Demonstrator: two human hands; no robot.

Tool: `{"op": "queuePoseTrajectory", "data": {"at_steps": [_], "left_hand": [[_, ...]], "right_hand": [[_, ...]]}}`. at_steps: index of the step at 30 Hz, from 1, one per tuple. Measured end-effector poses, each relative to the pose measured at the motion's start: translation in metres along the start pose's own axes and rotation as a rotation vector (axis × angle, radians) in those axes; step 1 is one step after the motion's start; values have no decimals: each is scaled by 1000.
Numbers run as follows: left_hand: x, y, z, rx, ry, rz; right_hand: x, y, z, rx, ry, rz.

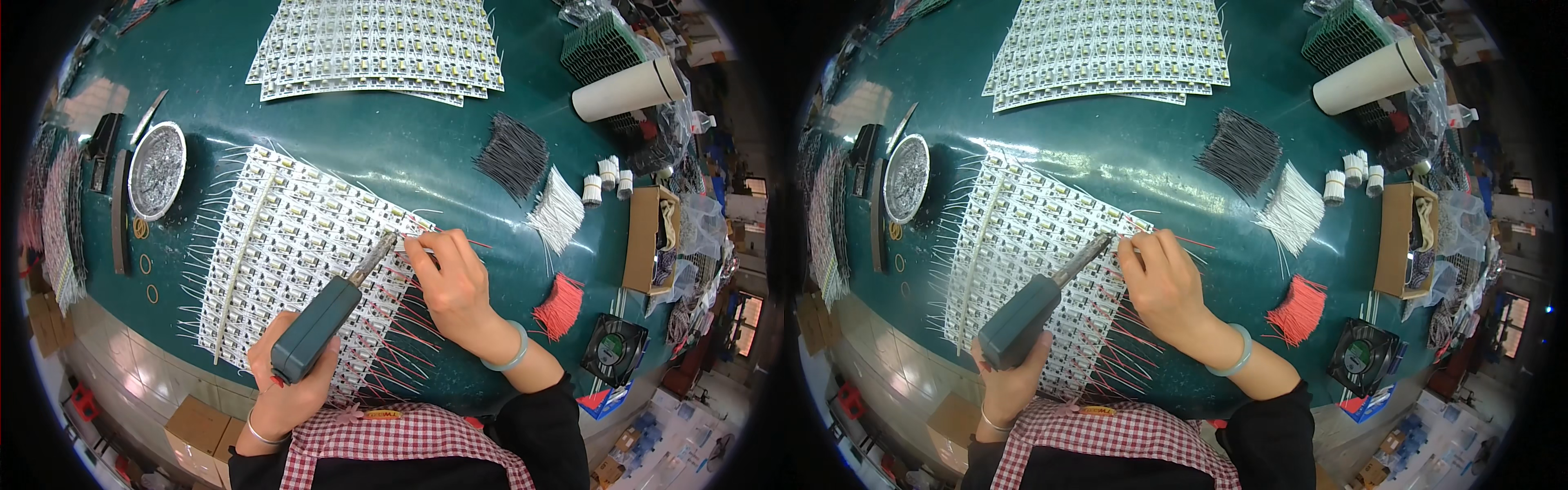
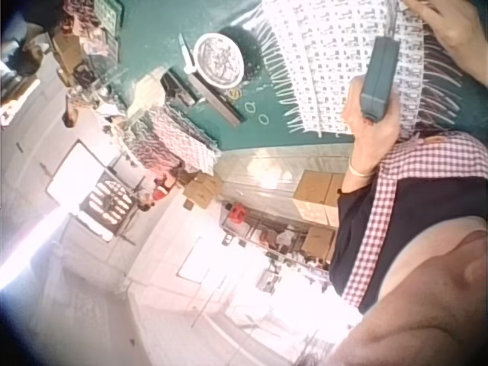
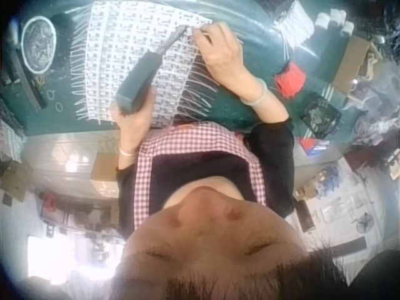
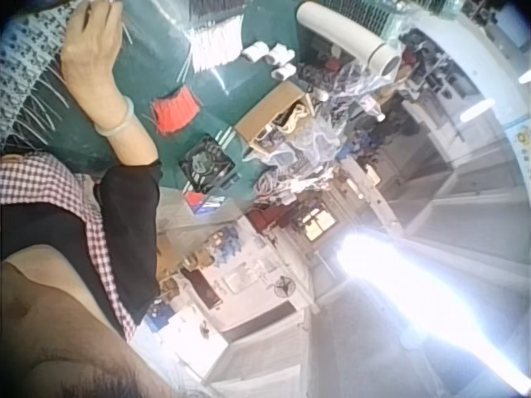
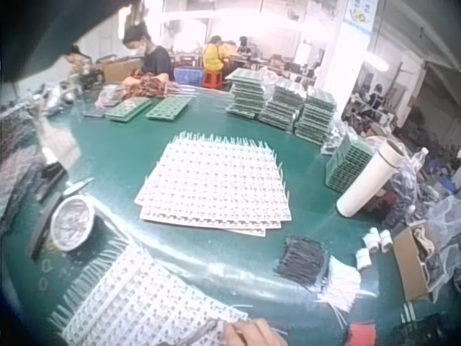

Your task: The person uses a soldering iron to attach red and white wires to a grid of LED modules on a green workbench. They repeatedly pick up wires, position them on the LED contacts, and apply the soldering iron to secure the connections. The task involves handling multiple wires and maintaining a steady hand while working on the electronic components.

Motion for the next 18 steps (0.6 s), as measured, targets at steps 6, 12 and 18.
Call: {"op": "queuePoseTrajectory", "data": {"at_steps": [6, 12, 18], "left_hand": [[0, 0, 3, 13, 33, -2], [-2, -3, 5, 80, 47, 5], [-4, -5, 4, 9, -1, -24]], "right_hand": [[1, 1, -1, 0, -13, -12], [2, 1, -2, 4, -20, -27], [2, 1, -2, 0, -26, -34]]}}
Point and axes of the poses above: each hand's wrist, its own y-axis towards the middle knuckle, its own x-axis out of the palm, z = x × y, the point moved 10 cm from there along y, towards the middle knuckle, and after that the axes turned 15 degrees about -x, right-handed, at the moved point
